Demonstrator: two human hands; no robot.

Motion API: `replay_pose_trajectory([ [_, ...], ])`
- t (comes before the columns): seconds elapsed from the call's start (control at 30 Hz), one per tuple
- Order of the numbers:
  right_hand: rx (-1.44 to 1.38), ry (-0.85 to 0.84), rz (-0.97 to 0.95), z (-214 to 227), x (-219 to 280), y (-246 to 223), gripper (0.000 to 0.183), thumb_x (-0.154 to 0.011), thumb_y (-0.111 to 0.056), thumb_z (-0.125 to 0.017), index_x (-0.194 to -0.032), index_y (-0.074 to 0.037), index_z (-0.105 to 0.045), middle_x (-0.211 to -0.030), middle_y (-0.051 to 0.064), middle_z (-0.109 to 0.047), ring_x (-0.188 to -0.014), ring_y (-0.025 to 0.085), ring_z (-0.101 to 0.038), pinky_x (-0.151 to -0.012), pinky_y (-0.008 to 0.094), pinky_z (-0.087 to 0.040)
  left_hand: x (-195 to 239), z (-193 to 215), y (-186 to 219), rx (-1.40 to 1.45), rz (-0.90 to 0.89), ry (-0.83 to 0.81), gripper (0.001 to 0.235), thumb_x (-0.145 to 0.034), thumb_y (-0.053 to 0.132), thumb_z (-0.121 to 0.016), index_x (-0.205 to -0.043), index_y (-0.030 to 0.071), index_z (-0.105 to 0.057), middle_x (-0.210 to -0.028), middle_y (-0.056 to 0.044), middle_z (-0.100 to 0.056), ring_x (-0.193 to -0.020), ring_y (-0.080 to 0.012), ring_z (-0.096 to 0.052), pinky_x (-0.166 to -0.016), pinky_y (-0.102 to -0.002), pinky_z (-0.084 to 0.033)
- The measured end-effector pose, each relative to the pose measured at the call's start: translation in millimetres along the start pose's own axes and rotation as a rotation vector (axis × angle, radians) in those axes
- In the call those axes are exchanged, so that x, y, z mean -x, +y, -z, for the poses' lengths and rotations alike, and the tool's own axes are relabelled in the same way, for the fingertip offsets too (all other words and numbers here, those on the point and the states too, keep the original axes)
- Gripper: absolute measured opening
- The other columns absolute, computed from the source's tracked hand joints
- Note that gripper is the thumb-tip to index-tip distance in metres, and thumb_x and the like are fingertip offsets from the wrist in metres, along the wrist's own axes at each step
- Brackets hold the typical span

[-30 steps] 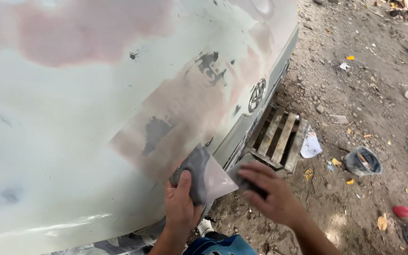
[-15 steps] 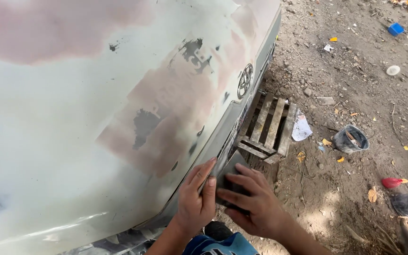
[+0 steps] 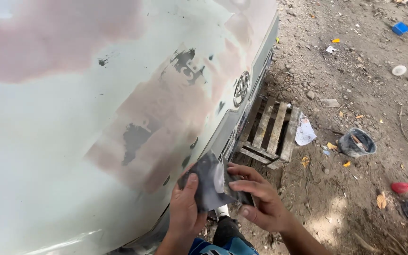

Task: The person sands the front hood of a white Toyota using two sanding blocks. They move across different areas of the hood, smoothing the surface in preparation for further bodywork or painting.

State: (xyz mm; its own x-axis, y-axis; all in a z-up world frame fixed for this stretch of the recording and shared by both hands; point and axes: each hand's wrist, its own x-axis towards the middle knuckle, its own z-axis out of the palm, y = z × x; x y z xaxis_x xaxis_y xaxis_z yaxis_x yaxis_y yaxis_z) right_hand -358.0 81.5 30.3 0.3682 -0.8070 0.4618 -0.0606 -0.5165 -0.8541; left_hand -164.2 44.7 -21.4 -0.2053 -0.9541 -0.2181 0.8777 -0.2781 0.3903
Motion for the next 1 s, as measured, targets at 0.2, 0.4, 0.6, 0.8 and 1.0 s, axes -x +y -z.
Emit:
replay_pose_trajectory([
  [0.2, 0.185, -0.108, -0.076, 76, -7, 45, 0.044, -0.096, -0.029, -0.070, -0.139, -0.017, -0.067, -0.150, 0.019, -0.056, -0.143, 0.041, -0.053, -0.120, 0.054, -0.048, -33, -22, 0, -0.022, -0.118, 0.105, 0.036, -0.101, 0.016, -0.055, -0.132, -0.002, -0.061, -0.115, -0.012, -0.072, -0.099, -0.0226, -0.071, -0.087, -0.038, -0.059],
  [0.4, 0.656, 0.094, 0.120, 100, -53, 29, 0.049, -0.089, -0.030, -0.072, -0.135, -0.017, -0.064, -0.150, 0.015, -0.054, -0.147, 0.040, -0.046, -0.121, 0.054, -0.042, -61, -52, -16, -0.399, -0.543, 0.131, 0.039, -0.107, 0.016, -0.053, -0.138, -0.007, -0.058, -0.119, -0.013, -0.070, -0.103, -0.0178, -0.066, -0.091, -0.032, -0.056],
  [0.6, 0.737, -0.200, 0.259, 94, -77, 61, 0.046, -0.087, -0.030, -0.077, -0.130, -0.018, -0.068, -0.147, 0.015, -0.052, -0.144, 0.046, -0.042, -0.118, 0.056, -0.035, -72, -54, -24, -0.457, -0.933, 0.183, 0.040, -0.109, 0.017, -0.052, -0.142, -0.007, -0.053, -0.127, -0.015, -0.065, -0.112, -0.0187, -0.063, -0.098, -0.031, -0.054],
  [0.8, -0.102, -0.123, 0.000, 174, -144, 142, 0.071, -0.094, -0.015, -0.069, -0.161, -0.019, -0.048, -0.140, 0.013, -0.064, -0.106, 0.016, -0.067, -0.075, 0.026, -0.063, -37, -42, 58, -0.288, -1.277, 0.619, 0.069, -0.103, 0.040, -0.073, -0.149, -0.006, -0.052, -0.124, -0.015, -0.065, -0.106, -0.0244, -0.066, -0.083, -0.036, -0.059],
  [1.0, 0.772, -0.365, 0.206, 148, -310, 96, 0.039, -0.094, -0.004, -0.064, -0.133, -0.012, -0.068, -0.134, 0.010, -0.071, -0.102, 0.020, -0.073, -0.079, 0.034, -0.062, -10, -7, 97, -0.175, -1.334, 0.824, 0.060, -0.101, 0.036, -0.074, -0.145, -0.001, -0.055, -0.127, -0.013, -0.067, -0.110, -0.0240, -0.070, -0.075, -0.031, -0.061],
])
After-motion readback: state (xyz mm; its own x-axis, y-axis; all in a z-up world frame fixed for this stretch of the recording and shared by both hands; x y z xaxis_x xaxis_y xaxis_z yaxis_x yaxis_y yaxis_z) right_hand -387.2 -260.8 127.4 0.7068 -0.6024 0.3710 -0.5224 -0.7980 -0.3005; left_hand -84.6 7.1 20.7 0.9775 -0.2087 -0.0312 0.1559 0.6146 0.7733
